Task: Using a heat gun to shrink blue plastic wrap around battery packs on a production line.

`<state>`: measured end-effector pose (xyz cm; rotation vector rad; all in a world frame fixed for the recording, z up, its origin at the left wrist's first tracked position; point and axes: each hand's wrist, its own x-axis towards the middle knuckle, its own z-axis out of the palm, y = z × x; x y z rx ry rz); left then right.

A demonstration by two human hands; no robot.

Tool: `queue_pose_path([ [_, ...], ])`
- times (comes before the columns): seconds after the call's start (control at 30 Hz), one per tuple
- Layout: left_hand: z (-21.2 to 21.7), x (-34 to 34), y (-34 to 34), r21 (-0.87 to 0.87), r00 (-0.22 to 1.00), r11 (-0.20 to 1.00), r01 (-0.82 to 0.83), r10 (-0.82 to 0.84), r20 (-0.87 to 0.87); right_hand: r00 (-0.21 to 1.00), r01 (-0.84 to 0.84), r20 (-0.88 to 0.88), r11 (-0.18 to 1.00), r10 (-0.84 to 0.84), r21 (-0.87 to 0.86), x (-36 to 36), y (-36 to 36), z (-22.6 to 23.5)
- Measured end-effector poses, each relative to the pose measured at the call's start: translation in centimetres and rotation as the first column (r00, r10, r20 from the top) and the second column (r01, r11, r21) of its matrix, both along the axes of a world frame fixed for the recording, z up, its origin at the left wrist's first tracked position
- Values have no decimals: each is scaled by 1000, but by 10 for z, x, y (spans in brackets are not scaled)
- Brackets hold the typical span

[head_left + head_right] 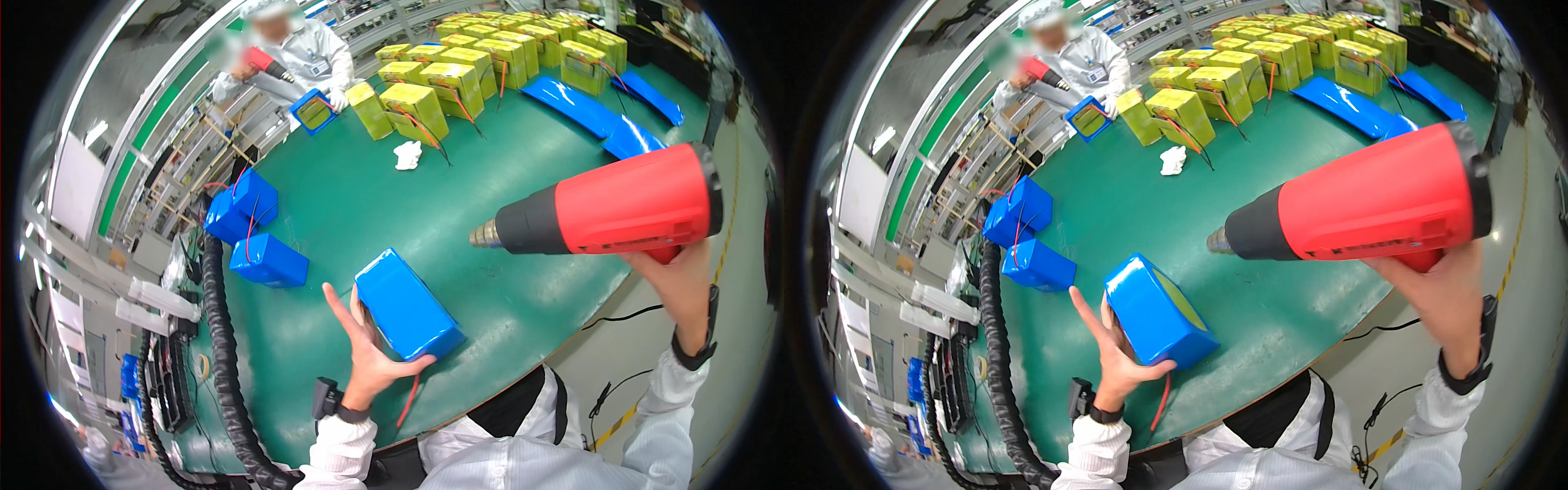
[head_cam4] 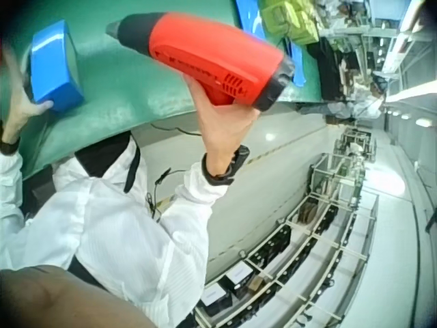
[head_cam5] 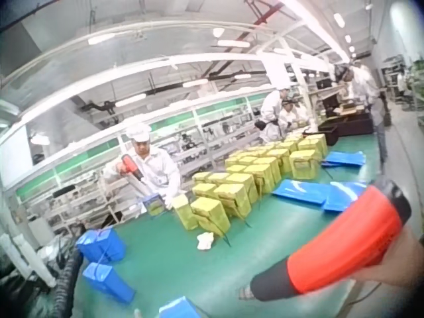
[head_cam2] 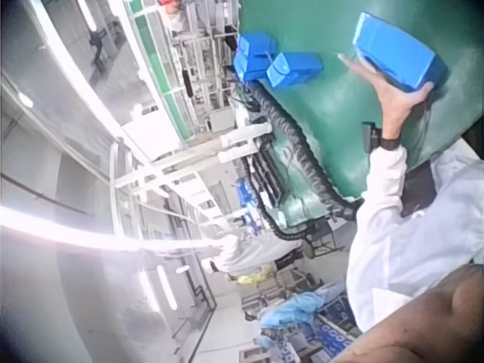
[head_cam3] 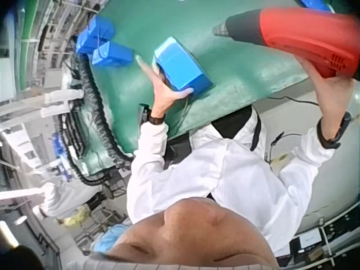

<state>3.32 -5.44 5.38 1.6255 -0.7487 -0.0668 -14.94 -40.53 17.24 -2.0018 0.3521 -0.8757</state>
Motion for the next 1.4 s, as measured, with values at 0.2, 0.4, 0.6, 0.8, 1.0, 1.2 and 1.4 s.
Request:
queue_pose_path([
  [0.2, -10, -49, -22, 40, 939, 943, -329, 323, 114, 995, -103, -22, 981, 101, -165, 14, 9, 56],
  [0.4, -29, -50, -14, 92, 914, 938, -335, 299, 275, 948, -317, -114, 878, 296, -358, 30, 34, 90],
  [0.6, -38, -42, -16, 16, 910, 949, -315, 297, 291, 959, -281, -162, 863, 233, -421, 32, 42, 96],
  [0.8, -21, -36, -29, 33, 877, 919, -393, 364, 314, 992, 90, -76, 986, -101, -139, 1, -19, 85],
  [1.0, 7, -33, 0, 122, 863, 888, -444, 387, 324, 979, -40, 186, 823, -81, 567, -20, -34, 1],
  [1.2, 37, -33, 14, 425, 872, 786, -450, 282, 401, 987, -77, 155, 708, -47, 702, -46, -35, -54],
  [1.4, 46, -13, 6, 643, 922, 709, -290, 27, 386, 996, -55, 85, 652, -15, 756, -46, -23, -73],
])
